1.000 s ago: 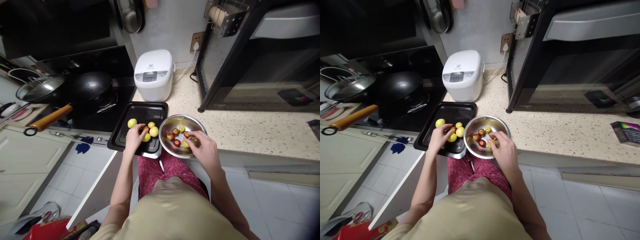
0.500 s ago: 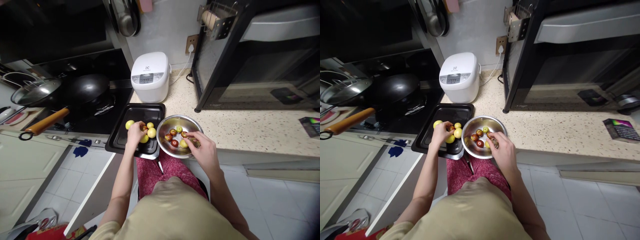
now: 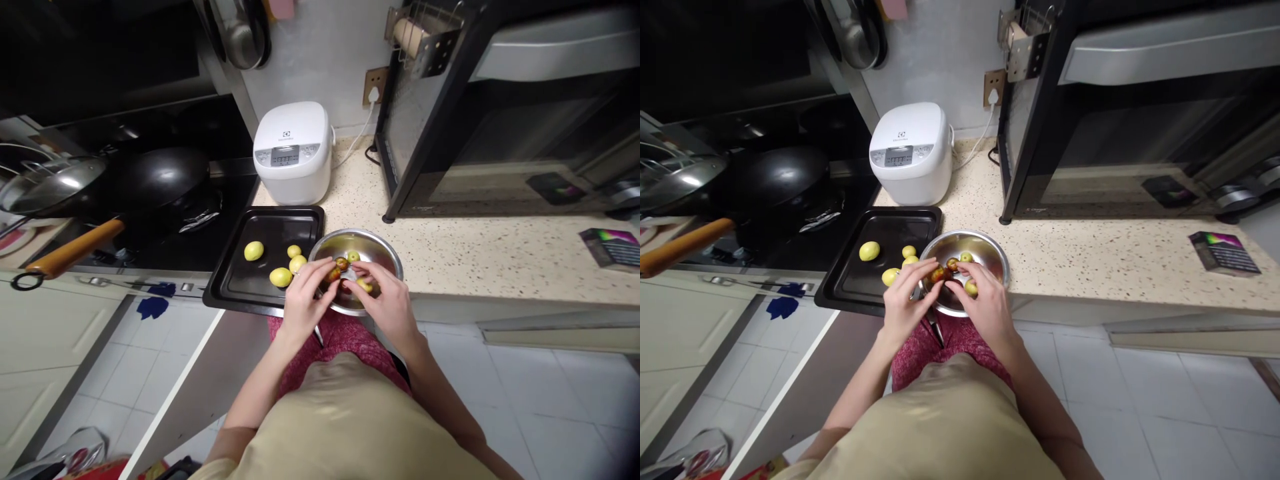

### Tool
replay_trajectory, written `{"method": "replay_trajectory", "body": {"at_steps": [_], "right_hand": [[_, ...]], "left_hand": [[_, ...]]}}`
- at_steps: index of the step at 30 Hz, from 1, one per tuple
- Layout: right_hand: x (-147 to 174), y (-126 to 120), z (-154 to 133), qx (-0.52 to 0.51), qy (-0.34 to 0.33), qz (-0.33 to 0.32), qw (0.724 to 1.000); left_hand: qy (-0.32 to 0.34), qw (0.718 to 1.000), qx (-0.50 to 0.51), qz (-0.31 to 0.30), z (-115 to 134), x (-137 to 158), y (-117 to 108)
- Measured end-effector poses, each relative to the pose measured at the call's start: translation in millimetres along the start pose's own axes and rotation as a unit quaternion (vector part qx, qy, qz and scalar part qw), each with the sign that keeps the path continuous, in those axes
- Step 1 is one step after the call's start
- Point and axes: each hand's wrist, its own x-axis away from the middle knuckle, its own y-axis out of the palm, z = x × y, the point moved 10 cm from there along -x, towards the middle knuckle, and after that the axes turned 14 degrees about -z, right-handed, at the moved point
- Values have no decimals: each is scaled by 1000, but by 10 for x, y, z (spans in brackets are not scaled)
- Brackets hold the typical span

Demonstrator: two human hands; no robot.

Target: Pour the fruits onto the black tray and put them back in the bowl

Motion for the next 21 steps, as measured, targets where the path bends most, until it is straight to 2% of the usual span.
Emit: {"method": "replay_trajectory", "body": {"at_steps": [5,9,12,17,21], "right_hand": [[-1,74,58,-63,11,-11,998],[-9,142,58,-61,12,-24,998],[-30,148,73,-31,10,-26,999],[-86,49,199,53,27,2,998],[-136,68,248,125,35,-6,991]], "left_hand": [[27,999,24,-26,66,91,213],[38,999,27,-26,48,133,288],[37,998,30,-31,6,138,316],[-3,998,40,-42,-159,116,290],[-15,997,49,-50,-225,106,281]]}}
